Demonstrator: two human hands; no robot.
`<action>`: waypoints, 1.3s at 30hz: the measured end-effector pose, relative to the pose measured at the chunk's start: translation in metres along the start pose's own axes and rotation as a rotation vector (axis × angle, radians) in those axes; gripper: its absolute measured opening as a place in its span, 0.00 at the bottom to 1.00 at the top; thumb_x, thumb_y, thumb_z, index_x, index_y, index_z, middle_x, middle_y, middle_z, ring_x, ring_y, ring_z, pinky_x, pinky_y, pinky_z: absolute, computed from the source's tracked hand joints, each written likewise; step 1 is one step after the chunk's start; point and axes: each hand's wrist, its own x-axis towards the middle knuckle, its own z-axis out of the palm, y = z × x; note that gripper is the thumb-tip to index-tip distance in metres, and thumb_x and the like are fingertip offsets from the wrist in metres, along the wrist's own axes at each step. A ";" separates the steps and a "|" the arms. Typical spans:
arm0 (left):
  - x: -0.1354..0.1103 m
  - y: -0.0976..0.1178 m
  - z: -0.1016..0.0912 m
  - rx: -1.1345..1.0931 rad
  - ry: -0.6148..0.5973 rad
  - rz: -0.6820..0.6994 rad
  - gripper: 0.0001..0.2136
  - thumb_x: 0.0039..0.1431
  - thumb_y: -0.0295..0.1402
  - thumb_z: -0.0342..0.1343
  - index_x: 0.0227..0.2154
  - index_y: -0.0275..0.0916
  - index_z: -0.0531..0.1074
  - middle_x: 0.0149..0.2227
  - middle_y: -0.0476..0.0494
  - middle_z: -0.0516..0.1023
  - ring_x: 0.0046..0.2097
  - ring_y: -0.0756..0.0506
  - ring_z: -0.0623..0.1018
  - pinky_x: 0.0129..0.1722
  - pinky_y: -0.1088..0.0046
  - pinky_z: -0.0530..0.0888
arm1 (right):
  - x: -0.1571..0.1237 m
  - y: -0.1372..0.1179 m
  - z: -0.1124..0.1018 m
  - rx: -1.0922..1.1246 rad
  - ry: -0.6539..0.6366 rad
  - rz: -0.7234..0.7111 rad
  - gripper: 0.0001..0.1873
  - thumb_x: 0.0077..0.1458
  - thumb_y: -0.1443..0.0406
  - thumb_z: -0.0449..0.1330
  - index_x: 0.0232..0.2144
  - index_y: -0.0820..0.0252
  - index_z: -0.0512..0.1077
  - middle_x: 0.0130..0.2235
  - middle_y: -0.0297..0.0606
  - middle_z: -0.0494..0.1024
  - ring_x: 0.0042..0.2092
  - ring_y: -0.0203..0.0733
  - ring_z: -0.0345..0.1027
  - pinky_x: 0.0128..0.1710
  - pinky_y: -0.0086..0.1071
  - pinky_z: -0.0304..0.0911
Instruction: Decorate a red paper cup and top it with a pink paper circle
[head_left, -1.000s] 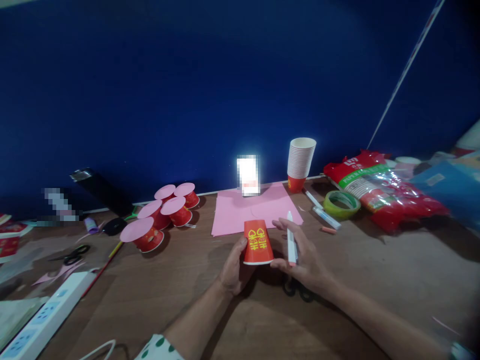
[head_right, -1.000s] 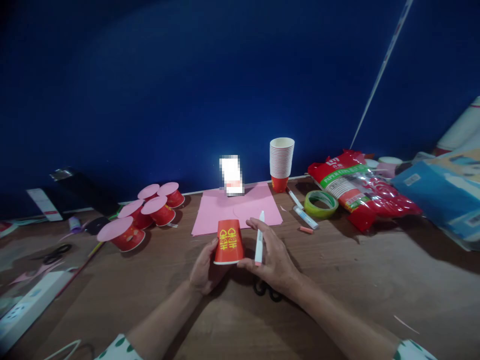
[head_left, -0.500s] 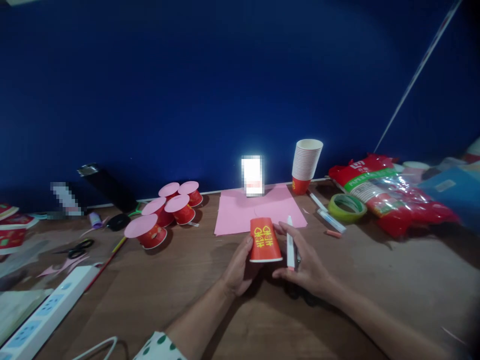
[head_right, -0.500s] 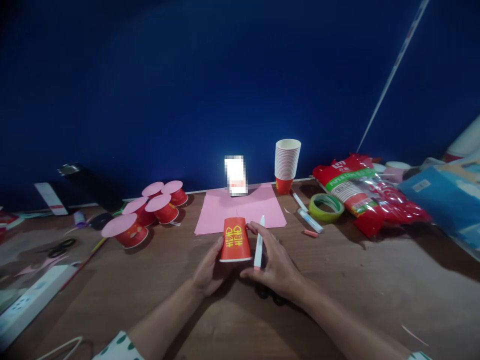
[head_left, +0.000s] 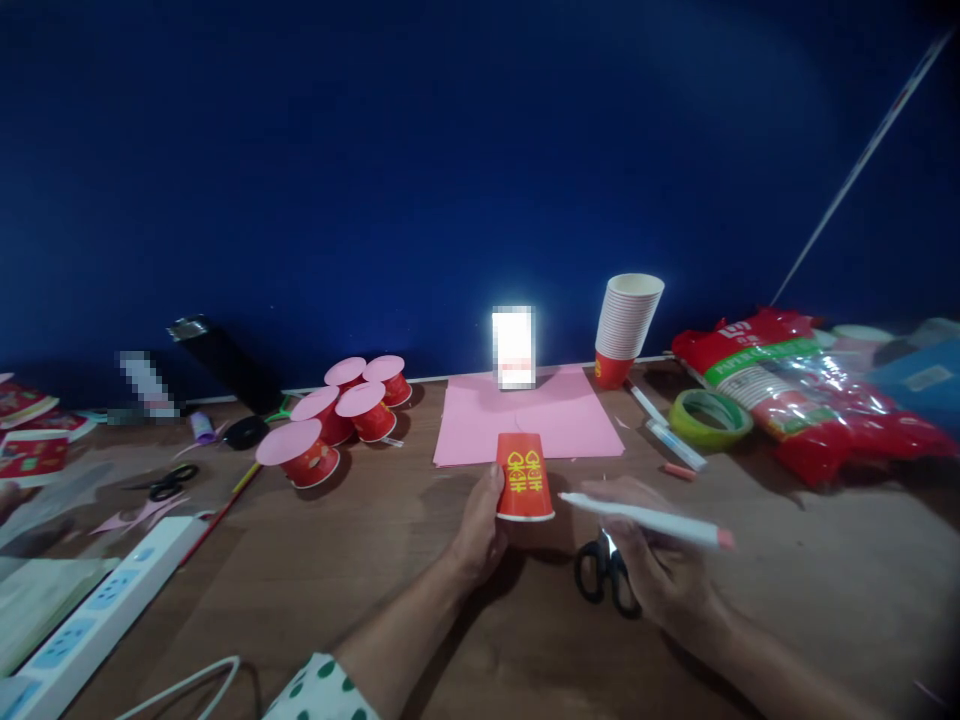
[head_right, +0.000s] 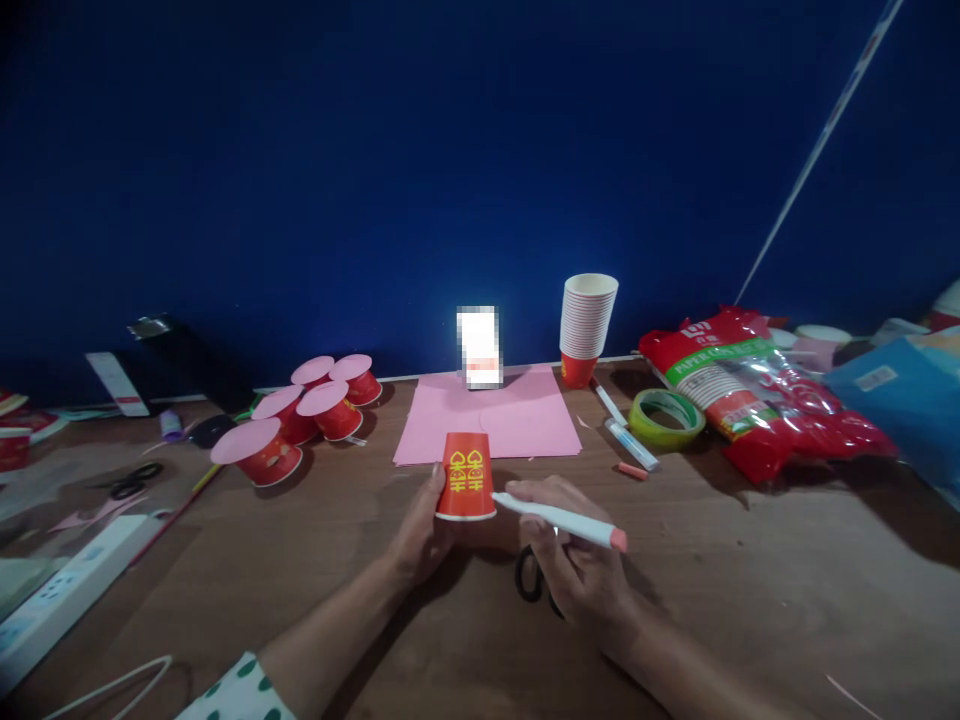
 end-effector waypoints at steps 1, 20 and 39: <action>-0.001 0.000 0.001 0.017 -0.006 0.013 0.20 0.55 0.47 0.59 0.42 0.33 0.75 0.41 0.39 0.80 0.42 0.43 0.78 0.46 0.66 0.72 | 0.000 -0.002 0.001 -0.007 -0.006 -0.012 0.12 0.64 0.58 0.51 0.41 0.55 0.72 0.35 0.41 0.78 0.33 0.43 0.73 0.36 0.36 0.69; -0.001 -0.011 -0.002 0.217 -0.031 0.110 0.17 0.53 0.47 0.61 0.37 0.36 0.76 0.32 0.44 0.80 0.32 0.47 0.76 0.36 0.71 0.71 | 0.006 -0.013 0.007 -0.158 -0.206 -0.115 0.11 0.65 0.62 0.47 0.39 0.56 0.68 0.25 0.33 0.71 0.24 0.38 0.66 0.31 0.33 0.67; 0.001 -0.011 -0.002 0.198 -0.030 0.125 0.19 0.52 0.45 0.62 0.41 0.37 0.75 0.34 0.44 0.80 0.34 0.47 0.77 0.37 0.71 0.73 | 0.007 -0.014 0.009 -0.183 -0.222 -0.107 0.13 0.65 0.62 0.47 0.37 0.57 0.71 0.33 0.39 0.77 0.30 0.40 0.71 0.35 0.32 0.69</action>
